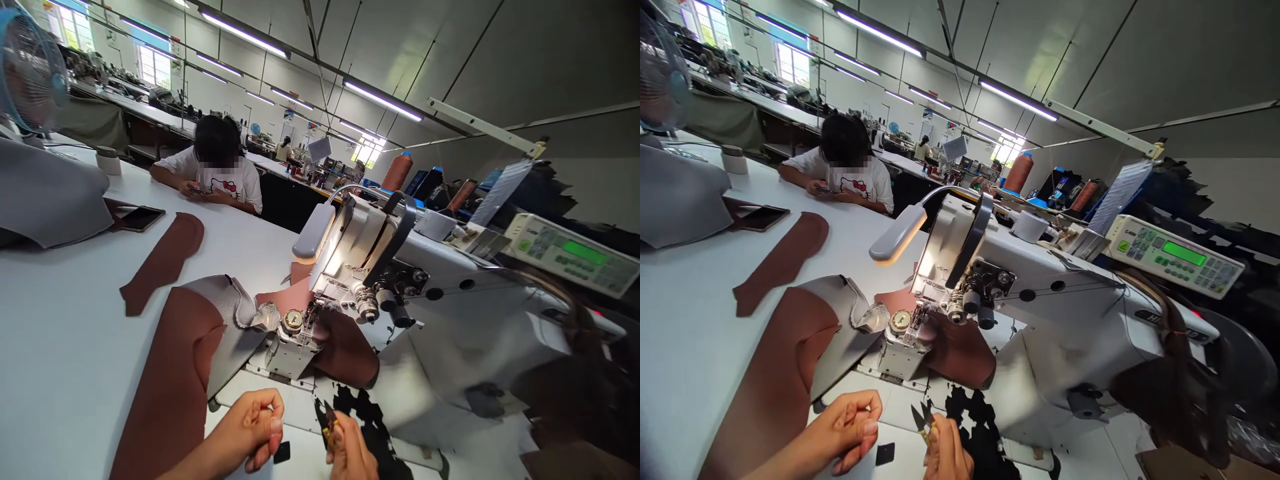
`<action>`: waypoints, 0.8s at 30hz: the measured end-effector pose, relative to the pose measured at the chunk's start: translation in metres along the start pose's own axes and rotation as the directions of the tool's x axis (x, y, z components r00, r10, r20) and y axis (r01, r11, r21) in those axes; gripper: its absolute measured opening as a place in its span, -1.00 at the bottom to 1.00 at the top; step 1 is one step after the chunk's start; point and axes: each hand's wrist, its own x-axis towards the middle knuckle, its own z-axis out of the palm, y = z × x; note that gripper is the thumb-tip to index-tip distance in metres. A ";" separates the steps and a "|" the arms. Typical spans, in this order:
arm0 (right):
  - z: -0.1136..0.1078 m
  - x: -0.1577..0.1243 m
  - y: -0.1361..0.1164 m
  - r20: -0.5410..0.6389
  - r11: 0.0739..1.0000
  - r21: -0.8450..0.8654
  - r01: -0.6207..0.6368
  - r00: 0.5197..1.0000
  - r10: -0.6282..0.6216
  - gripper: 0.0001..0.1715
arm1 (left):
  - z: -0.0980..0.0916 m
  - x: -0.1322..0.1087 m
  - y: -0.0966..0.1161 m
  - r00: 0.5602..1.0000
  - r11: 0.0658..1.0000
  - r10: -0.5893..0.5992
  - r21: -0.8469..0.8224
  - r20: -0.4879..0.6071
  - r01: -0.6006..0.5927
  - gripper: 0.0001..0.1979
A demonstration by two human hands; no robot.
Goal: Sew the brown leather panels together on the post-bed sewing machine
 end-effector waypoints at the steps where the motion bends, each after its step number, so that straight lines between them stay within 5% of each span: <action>1: -0.005 0.016 -0.005 0.010 1.000 -0.006 -0.009 1.000 0.009 -0.77 | 0.001 0.003 -0.005 1.000 1.000 -0.015 0.028 0.007 0.014 -0.60; 5: -0.021 0.092 -0.035 0.172 0.998 0.061 -0.018 0.985 0.007 -0.69 | -0.005 0.010 0.001 1.000 0.970 0.007 0.245 -0.006 -0.005 -0.84; 10: -0.017 0.151 -0.056 0.400 0.987 -0.161 0.002 0.915 0.063 -0.88 | -0.028 0.001 0.051 0.991 0.823 0.119 0.564 -0.057 -0.067 -0.96; 13: -0.010 0.162 -0.057 0.533 0.961 -0.275 -0.006 0.831 0.158 -0.87 | -0.043 0.010 0.083 0.905 0.707 0.353 0.701 -0.237 -0.093 -0.95; 15: -0.008 0.167 -0.056 0.571 0.958 -0.287 -0.011 0.801 0.181 -0.88 | -0.052 0.024 0.096 0.846 0.631 0.483 0.760 -0.225 -0.158 -0.76; 18: -0.008 0.170 -0.053 0.592 0.965 -0.254 -0.062 0.779 0.206 -0.89 | -0.061 0.045 0.099 0.833 0.557 0.541 0.792 -0.119 -0.249 -0.56; 24: -0.002 0.158 -0.044 0.547 0.964 -0.134 -0.231 0.793 0.267 -0.91 | -0.066 0.059 0.089 0.818 0.530 0.570 0.796 -0.081 -0.291 -0.59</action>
